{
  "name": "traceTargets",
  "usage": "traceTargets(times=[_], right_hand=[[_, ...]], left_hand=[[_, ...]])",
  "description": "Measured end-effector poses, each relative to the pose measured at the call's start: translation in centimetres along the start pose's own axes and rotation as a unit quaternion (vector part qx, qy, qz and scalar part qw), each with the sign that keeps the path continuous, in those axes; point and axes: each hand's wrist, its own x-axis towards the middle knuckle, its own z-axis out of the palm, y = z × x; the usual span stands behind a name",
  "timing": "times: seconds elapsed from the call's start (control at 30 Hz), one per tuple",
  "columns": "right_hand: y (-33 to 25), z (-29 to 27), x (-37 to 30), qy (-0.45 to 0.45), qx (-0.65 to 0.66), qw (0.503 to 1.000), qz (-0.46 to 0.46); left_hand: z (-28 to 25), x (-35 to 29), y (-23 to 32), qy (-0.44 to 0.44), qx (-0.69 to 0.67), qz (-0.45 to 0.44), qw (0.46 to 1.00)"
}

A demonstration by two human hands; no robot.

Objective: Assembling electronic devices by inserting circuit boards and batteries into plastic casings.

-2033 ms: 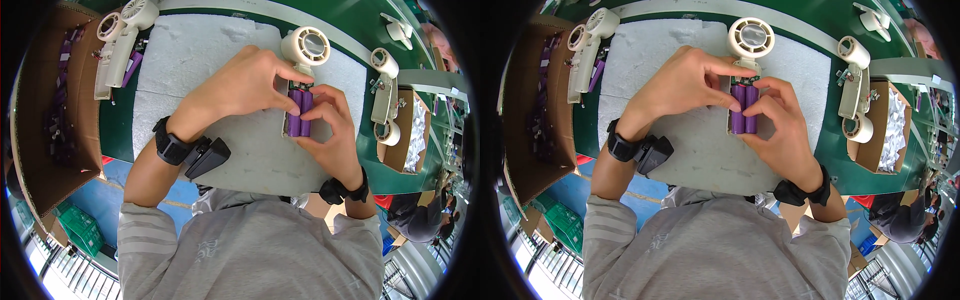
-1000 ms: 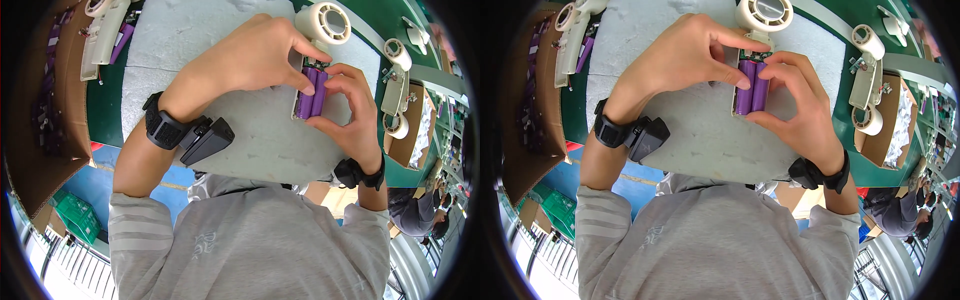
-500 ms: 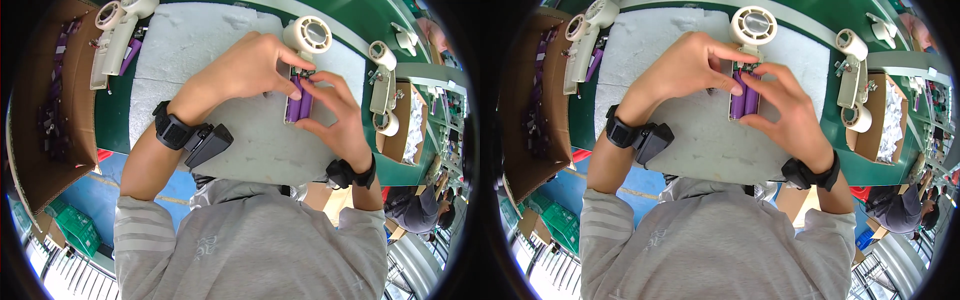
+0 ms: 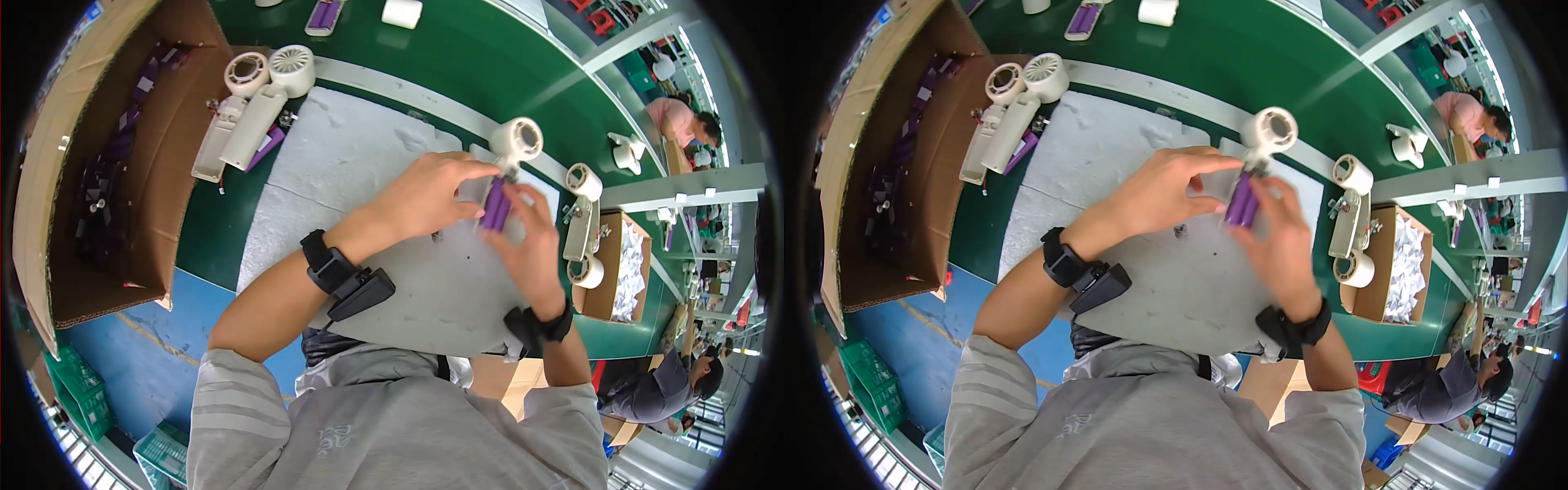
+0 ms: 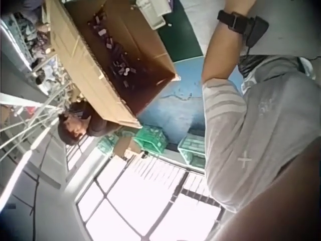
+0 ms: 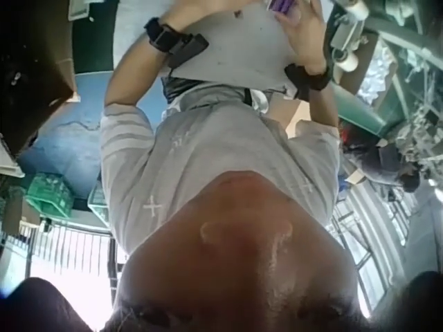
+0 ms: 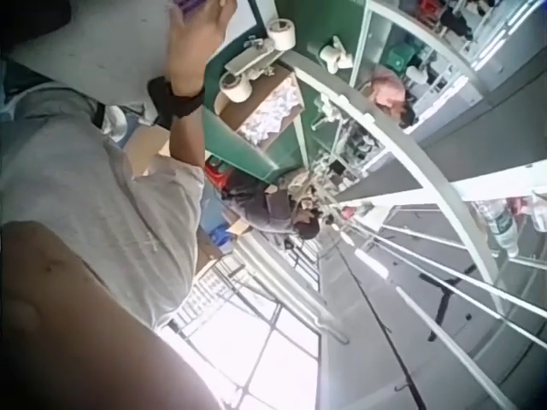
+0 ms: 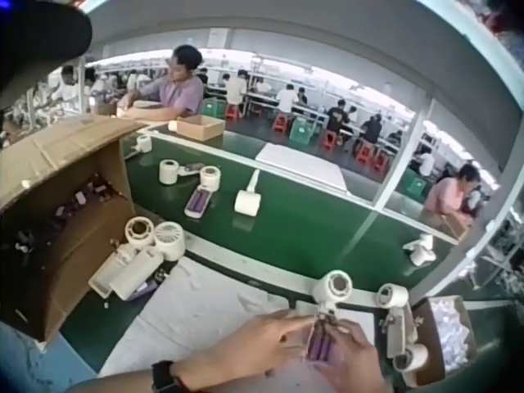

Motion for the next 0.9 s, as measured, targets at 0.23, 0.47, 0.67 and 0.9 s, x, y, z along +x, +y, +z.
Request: traceTargets(times=[0.23,0.47,0.67,0.9], right_hand=[[-0.8,-0.8,9.1,0.131,-0.079,0.988,-0.022],[0.7,5.0,22.7,0.034,-0.104,0.991,-0.077],[3.0,11.7,32.8,0.053,-0.074,0.994,-0.066],[-0.6,10.2,32.2,-0.076,0.058,0.979,0.18]], left_hand=[[-0.3,0.3,-0.4,0.083,0.038,-0.028,0.995],[-2.0,1.1,0.0,0.298,-0.008,-0.076,0.952],[-2.1,0.8,0.9,0.319,0.009,-0.074,0.945],[-2.0,0.7,0.0,0.354,-0.004,-0.089,0.931]])
